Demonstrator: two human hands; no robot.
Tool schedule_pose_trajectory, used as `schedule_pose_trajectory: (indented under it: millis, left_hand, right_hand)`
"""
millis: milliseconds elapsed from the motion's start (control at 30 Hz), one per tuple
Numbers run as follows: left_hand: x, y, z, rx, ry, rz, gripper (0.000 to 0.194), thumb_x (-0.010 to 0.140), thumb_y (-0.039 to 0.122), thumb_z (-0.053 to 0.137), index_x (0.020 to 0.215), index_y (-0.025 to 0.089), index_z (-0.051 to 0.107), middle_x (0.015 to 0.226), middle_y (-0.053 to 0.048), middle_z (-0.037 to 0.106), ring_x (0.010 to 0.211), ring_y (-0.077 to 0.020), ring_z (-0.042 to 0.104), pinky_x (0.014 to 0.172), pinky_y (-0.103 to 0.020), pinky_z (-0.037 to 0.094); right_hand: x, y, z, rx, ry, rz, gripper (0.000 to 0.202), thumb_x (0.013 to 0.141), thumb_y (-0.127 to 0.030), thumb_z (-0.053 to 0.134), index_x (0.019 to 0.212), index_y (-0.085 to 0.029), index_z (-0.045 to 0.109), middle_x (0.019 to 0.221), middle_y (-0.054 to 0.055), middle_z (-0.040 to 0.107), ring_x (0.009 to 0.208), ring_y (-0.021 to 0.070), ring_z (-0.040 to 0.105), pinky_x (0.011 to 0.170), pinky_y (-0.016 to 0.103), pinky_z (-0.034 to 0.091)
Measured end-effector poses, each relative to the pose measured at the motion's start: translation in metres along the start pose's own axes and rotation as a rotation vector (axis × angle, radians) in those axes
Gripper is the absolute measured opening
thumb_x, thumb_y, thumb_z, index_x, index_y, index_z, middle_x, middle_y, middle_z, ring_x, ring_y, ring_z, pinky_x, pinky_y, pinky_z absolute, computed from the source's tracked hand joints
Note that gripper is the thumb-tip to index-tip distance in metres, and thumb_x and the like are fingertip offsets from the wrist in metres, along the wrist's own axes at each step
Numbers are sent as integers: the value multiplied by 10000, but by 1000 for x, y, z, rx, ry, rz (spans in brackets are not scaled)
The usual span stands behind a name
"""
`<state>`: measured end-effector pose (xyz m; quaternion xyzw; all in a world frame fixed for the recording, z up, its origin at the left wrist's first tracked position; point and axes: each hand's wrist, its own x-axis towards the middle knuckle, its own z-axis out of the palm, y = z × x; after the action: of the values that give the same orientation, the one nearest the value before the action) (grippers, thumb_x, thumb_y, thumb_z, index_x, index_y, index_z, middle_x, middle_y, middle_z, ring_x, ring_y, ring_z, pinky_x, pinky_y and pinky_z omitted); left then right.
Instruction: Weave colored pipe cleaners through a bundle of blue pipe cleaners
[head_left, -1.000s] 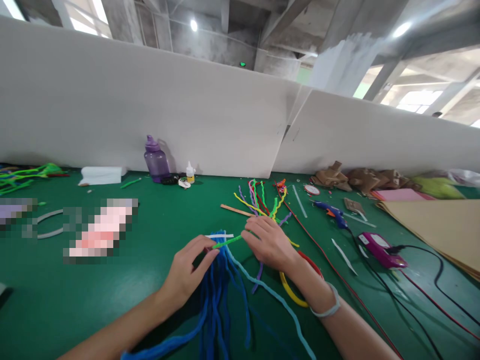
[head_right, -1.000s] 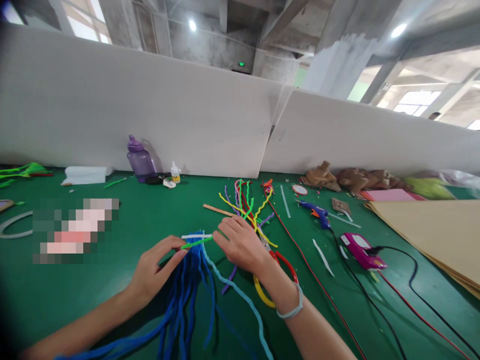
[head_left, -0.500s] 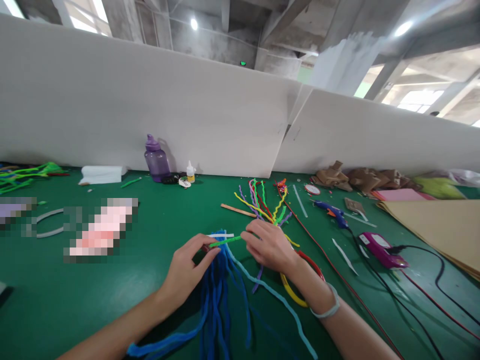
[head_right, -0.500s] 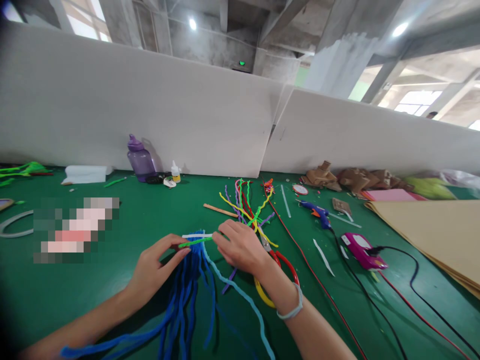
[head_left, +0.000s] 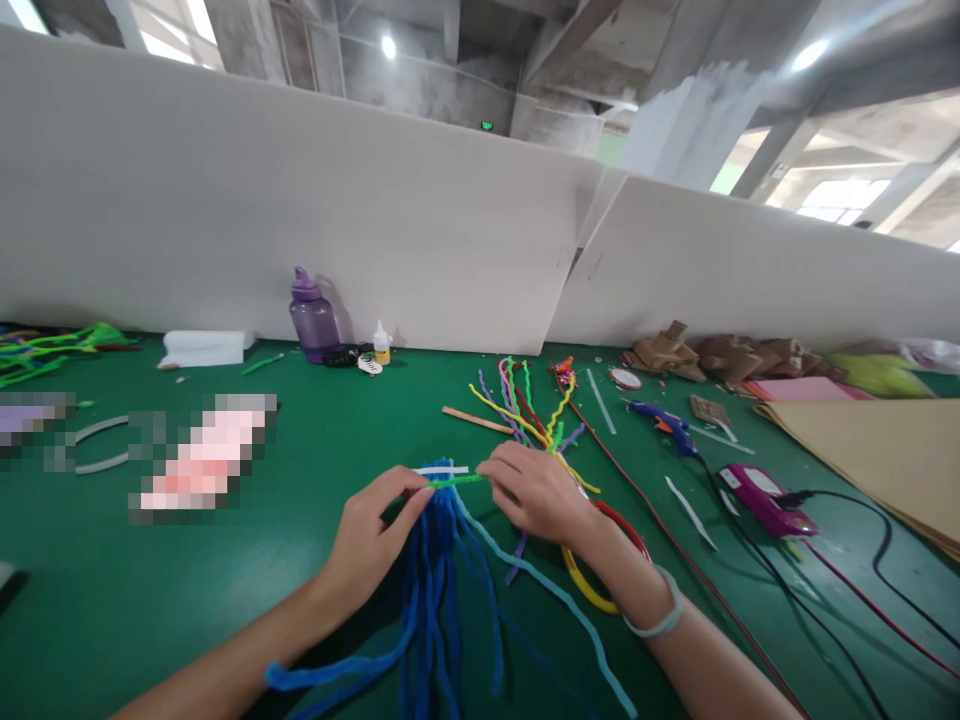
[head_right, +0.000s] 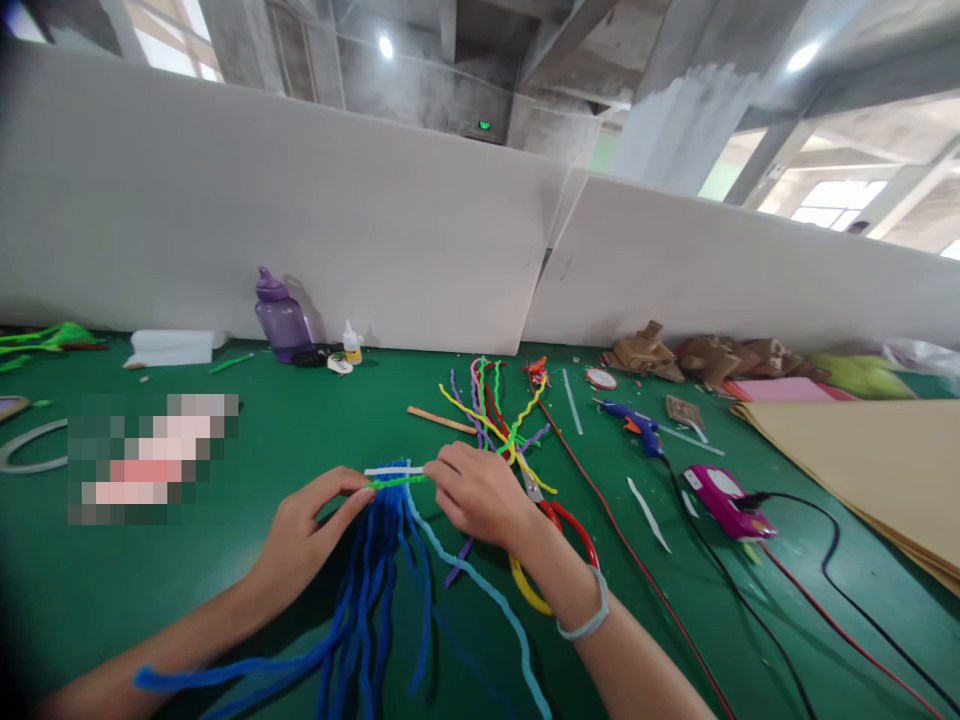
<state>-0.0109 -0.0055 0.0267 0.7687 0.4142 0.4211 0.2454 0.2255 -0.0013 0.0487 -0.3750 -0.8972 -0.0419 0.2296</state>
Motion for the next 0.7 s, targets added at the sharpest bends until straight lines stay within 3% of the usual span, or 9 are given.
schedule_pose_trajectory:
  millis: [133, 267, 333, 433, 533, 700]
  left_hand:
    - [-2, 1, 0, -31, -51, 157, 111, 907, 219, 516, 870, 194, 618, 857, -6, 636, 826, -134, 579, 773, -239, 446]
    - [-6, 5, -3, -69, -140, 257, 114, 900, 167, 504, 865, 183, 611, 847, -18, 616, 827, -133, 564, 768, -243, 440]
    - [-6, 7, -3, -99, -193, 269, 135, 902, 165, 487, 828, 175, 599, 820, -20, 596, 810, -136, 552, 756, -250, 432]
    - [-4, 6, -3, -142, -227, 193, 186, 900, 204, 477, 736, 166, 557, 740, -7, 556, 729, -131, 520, 681, -244, 404]
    - [-2, 3, -3, -225, -231, 33, 247, 887, 269, 490, 664, 165, 504, 681, 13, 503, 670, -125, 470, 627, -238, 360]
    - [-2, -1, 0, -479, -277, -189, 215, 816, 252, 525, 626, 164, 479, 649, 27, 441, 643, -118, 398, 592, -231, 310]
  right_hand:
    - [4, -12, -1, 367, -136, 148, 176, 898, -276, 530, 1000, -185, 640, 881, 25, 657, 785, 136, 581, 725, 238, 431]
    - [7, -22, -1, 734, -348, 219, 287, 936, -329, 467, 830, -163, 676, 654, -26, 608, 572, 85, 520, 546, 179, 387]
    - [7, -25, 1, 799, -372, 237, 290, 942, -302, 453, 850, -159, 688, 627, -34, 586, 534, 74, 500, 510, 169, 366]
    - [7, -28, 5, 687, -259, 154, 270, 930, -259, 478, 795, -150, 685, 661, -20, 595, 599, 79, 528, 562, 177, 366]
    - [8, -32, 9, 351, -97, -7, 307, 933, -244, 464, 687, -150, 622, 629, -9, 562, 601, 97, 498, 565, 227, 323]
    - [8, -37, 10, -129, 62, -238, 246, 926, -196, 438, 711, -159, 552, 621, 2, 515, 591, 137, 437, 554, 304, 258]
